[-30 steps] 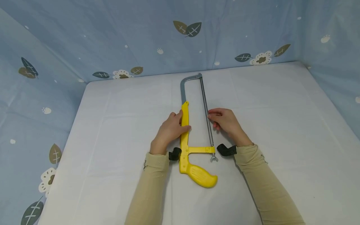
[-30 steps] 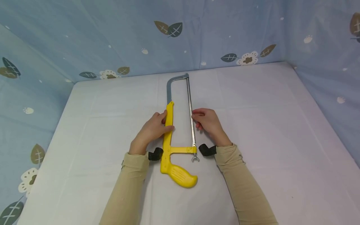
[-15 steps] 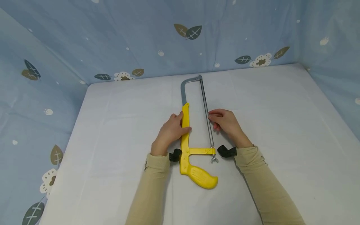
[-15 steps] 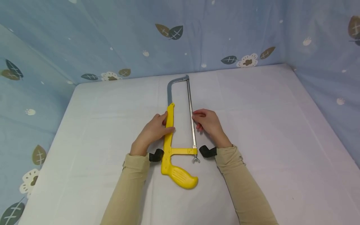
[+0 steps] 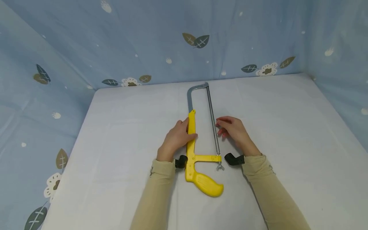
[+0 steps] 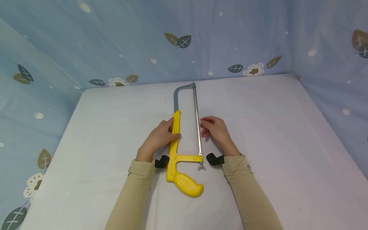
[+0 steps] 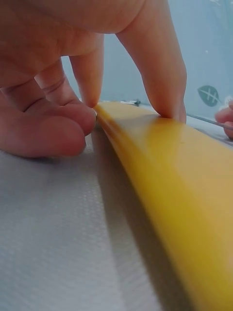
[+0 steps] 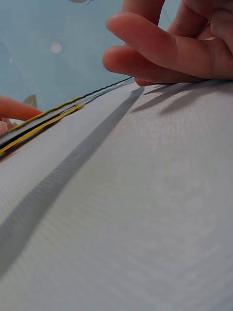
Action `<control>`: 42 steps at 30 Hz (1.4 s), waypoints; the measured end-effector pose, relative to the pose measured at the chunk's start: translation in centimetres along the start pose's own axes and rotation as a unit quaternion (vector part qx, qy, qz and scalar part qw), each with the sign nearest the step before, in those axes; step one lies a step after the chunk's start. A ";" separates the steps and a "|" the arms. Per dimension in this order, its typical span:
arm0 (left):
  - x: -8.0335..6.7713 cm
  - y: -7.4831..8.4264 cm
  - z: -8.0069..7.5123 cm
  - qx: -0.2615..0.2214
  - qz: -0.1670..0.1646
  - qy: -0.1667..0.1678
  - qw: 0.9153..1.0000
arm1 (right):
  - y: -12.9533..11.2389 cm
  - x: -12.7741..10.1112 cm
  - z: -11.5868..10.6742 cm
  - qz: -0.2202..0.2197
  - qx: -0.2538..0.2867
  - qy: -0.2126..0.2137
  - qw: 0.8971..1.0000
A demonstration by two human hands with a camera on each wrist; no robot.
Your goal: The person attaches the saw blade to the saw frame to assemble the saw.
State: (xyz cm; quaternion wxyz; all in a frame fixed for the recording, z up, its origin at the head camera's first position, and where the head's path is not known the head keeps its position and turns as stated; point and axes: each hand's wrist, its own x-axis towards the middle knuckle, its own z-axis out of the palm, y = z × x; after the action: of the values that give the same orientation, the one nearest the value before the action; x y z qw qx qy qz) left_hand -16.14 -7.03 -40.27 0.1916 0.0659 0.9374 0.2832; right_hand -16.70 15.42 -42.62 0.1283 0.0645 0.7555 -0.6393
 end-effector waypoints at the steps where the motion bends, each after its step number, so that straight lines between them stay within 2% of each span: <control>1: 0.0 0.0 0.0 0.000 0.000 0.000 1.000 | 0.1 0.0 0.0 0.000 0.004 -0.001 1.000; 8: -0.1 0.0 0.0 0.004 0.000 0.003 1.000 | -0.1 -0.4 -0.3 -0.009 -0.002 -0.019 1.000; 13: -0.2 0.2 0.0 0.005 0.004 0.002 1.000 | -0.7 -1.0 -0.7 -0.024 -0.066 -0.049 0.996; 18: -0.1 0.3 0.1 0.000 0.012 -0.001 1.000 | -1.9 -2.0 -0.8 -0.038 -0.131 -0.093 0.986; 24: -0.1 0.0 0.1 0.003 0.008 -0.007 1.000 | -3.1 -3.9 -0.3 -0.035 -0.151 -0.167 0.974; 33: -0.4 -0.2 0.2 0.009 0.004 -0.007 1.000 | -1.7 -6.4 -0.4 -0.016 -0.160 -0.258 0.953; 39: -0.8 -0.2 -0.2 0.017 0.001 -0.004 1.000 | -1.0 -7.3 -0.4 0.000 -0.161 -0.277 0.947; 42: -0.7 0.0 -0.3 0.021 0.009 -0.004 1.000 | -0.5 -7.4 -0.6 0.000 -0.174 -0.290 0.941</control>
State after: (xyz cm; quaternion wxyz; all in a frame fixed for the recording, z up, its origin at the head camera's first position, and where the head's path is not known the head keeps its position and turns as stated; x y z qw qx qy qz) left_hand -15.64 -7.31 -39.84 0.1912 0.0797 0.9417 0.2653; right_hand -9.77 16.45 -40.03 0.3507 -0.1471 0.7849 -0.4892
